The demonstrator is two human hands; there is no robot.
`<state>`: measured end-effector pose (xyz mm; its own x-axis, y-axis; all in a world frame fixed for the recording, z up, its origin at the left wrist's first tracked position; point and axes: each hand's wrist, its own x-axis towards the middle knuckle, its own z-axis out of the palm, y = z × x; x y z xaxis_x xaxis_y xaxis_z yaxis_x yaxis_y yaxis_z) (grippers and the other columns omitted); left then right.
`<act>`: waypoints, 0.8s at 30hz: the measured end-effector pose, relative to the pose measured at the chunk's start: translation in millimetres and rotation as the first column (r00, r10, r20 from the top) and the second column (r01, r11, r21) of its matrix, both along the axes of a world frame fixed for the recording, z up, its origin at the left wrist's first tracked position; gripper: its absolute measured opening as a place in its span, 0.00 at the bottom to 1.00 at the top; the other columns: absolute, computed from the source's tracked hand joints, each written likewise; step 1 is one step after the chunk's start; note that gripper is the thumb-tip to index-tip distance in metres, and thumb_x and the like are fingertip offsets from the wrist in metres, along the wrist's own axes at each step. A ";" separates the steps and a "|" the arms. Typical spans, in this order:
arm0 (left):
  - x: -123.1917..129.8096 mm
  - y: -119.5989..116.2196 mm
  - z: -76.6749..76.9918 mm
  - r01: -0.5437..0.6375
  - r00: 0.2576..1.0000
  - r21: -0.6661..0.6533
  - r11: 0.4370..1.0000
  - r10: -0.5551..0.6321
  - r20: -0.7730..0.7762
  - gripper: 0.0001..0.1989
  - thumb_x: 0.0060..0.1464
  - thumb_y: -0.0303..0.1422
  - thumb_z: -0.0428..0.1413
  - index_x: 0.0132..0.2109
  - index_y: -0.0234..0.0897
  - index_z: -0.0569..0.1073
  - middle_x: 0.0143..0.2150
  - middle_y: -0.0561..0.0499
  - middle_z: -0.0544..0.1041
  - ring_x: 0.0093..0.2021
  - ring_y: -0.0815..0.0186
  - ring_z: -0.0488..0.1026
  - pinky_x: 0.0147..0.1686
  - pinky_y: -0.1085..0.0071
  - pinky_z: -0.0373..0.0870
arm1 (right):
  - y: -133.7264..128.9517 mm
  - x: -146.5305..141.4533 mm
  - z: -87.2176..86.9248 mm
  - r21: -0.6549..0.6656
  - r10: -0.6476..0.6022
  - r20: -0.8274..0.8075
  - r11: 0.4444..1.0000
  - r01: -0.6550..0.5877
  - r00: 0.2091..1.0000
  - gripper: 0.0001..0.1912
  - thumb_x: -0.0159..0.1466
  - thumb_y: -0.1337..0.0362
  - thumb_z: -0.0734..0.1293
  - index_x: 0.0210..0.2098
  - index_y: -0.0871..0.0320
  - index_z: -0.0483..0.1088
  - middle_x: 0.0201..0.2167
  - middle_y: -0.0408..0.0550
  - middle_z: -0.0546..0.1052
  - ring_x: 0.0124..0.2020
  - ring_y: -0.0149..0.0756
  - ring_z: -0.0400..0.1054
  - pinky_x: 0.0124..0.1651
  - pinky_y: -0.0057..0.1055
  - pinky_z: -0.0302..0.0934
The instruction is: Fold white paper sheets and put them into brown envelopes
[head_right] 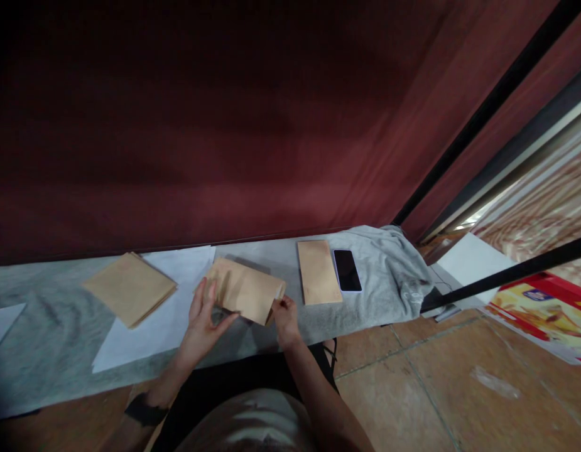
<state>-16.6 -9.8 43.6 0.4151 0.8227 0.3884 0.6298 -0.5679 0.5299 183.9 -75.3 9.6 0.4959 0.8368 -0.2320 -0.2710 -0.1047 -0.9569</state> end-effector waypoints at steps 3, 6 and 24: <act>13.7 -19.6 -15.2 -0.116 0.873 -0.368 0.923 0.271 0.405 0.39 0.63 0.45 0.56 0.74 0.49 0.48 0.73 0.38 0.54 0.71 0.49 0.58 0.60 0.47 0.70 | -0.4 -3.8 -2.2 0.016 -0.056 -0.062 0.998 0.057 0.997 0.15 0.52 0.50 0.71 0.30 0.56 0.75 0.27 0.47 0.80 0.29 0.40 0.73 0.35 0.35 0.68; 27.1 -33.9 -17.9 0.068 0.621 -0.695 0.715 0.515 0.591 0.34 0.60 0.41 0.60 0.70 0.51 0.57 0.63 0.43 0.69 0.61 0.53 0.72 0.54 0.53 0.76 | -0.2 -8.1 -3.6 0.030 -0.079 -0.105 0.996 0.083 0.991 0.15 0.51 0.51 0.72 0.29 0.56 0.75 0.26 0.46 0.80 0.28 0.39 0.73 0.35 0.34 0.68; 59.6 -33.3 -1.8 0.367 0.369 -0.858 0.359 0.791 0.489 0.13 0.49 0.20 0.64 0.40 0.37 0.71 0.36 0.50 0.83 0.34 0.63 0.82 0.35 0.68 0.79 | -1.8 -11.7 -7.1 0.041 -0.081 -0.156 0.995 0.088 0.984 0.14 0.50 0.52 0.73 0.27 0.56 0.76 0.24 0.43 0.79 0.24 0.34 0.68 0.30 0.29 0.63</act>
